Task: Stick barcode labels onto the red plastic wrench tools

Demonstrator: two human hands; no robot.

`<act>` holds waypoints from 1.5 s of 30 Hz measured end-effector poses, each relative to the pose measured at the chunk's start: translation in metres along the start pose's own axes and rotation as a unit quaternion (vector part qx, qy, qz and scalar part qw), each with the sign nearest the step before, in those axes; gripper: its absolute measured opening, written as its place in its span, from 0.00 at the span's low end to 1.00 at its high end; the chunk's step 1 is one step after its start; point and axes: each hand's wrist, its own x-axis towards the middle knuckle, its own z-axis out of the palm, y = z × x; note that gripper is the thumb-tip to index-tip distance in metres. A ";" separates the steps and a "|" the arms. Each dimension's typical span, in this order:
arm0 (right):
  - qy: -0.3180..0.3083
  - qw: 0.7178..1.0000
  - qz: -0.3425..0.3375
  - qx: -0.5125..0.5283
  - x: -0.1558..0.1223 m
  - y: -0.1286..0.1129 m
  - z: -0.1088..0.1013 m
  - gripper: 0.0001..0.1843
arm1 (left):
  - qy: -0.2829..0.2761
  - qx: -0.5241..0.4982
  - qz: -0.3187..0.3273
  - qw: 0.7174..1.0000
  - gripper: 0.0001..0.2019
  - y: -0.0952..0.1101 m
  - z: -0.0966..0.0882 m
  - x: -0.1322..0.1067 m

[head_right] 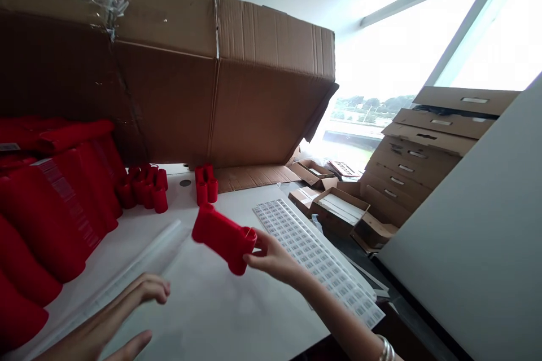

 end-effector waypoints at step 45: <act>-0.117 0.988 -0.093 -0.037 -0.017 -0.028 0.026 0.12 | -0.254 0.238 -0.013 0.937 0.26 0.042 0.027 0.111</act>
